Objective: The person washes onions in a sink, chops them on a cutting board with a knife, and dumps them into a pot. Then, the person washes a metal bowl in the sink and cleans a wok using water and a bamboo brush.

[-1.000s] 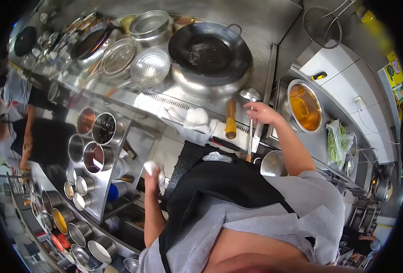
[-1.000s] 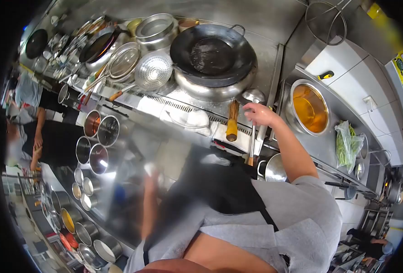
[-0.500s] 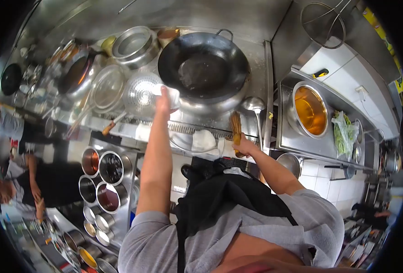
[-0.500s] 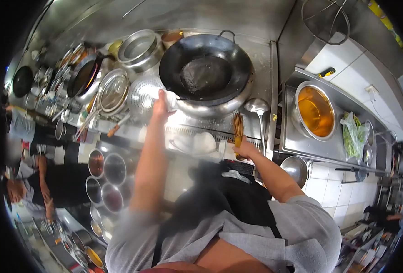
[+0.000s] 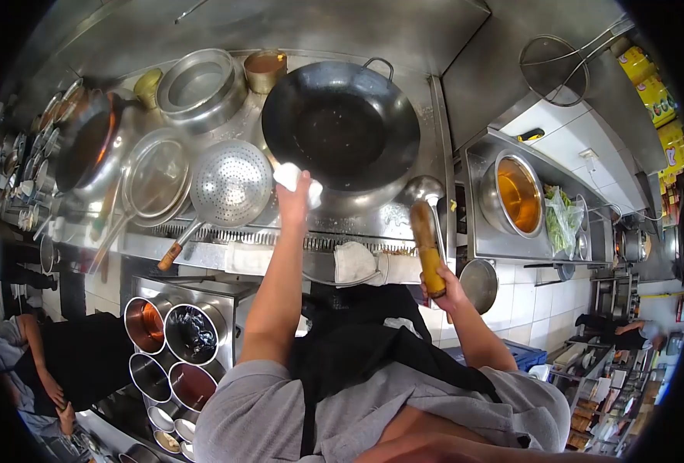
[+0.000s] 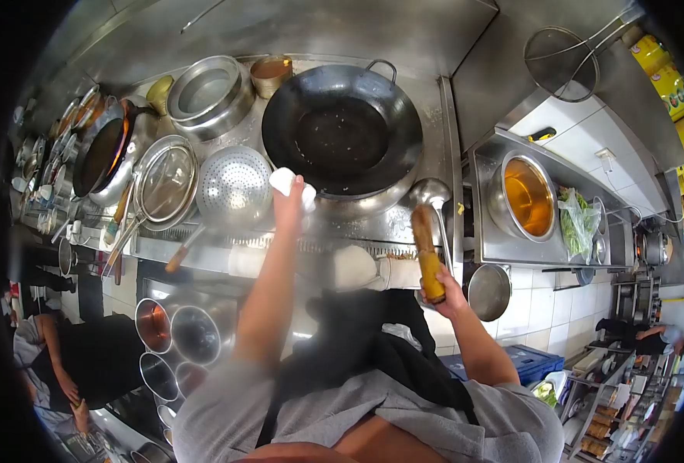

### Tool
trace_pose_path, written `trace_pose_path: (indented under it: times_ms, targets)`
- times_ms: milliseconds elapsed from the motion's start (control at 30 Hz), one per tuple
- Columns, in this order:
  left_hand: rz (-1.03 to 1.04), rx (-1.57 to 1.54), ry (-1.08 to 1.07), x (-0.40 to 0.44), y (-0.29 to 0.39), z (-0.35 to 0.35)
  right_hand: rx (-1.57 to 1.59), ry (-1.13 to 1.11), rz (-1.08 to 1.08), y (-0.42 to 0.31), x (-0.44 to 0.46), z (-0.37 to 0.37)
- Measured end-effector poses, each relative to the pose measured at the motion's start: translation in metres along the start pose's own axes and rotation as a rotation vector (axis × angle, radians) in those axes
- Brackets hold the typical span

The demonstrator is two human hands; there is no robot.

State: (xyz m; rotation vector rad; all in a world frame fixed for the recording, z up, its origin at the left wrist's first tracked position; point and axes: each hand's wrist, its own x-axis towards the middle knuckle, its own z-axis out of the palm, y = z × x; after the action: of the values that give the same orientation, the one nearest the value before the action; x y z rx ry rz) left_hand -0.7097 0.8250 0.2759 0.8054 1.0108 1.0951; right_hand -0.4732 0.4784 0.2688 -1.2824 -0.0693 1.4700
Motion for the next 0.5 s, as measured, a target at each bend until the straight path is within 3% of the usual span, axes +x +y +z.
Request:
trace_pose_path:
  times_ms: [100, 200, 267, 300, 400, 500]
  targets:
    - [0.038, -0.001, 0.007, 0.011, -0.015, 0.0, 0.152, -0.103, -0.184, -0.008, -0.035, 0.028]
    - [0.027, 0.052, 0.081, 0.006, -0.002, 0.012, -0.025, -0.063, -0.266, -0.063, -0.042, 0.055]
    - [0.041, 0.14, 0.142, 0.007, 0.002, 0.01, -0.345, 0.053, -0.36, -0.103, -0.021, 0.069]
    - [0.051, 0.132, 0.149, 0.011, -0.001, 0.008, -0.651, 0.056, -0.407, -0.131, -0.01, 0.089]
    - [0.03, 0.324, 0.135, 0.014, -0.003, 0.004, -1.544, -0.131, -0.691, -0.186, 0.044, 0.133]
    - [0.091, 0.417, 0.222, 0.003, 0.003, 0.01, -2.035, -0.178, -0.394, -0.187, 0.115, 0.202]
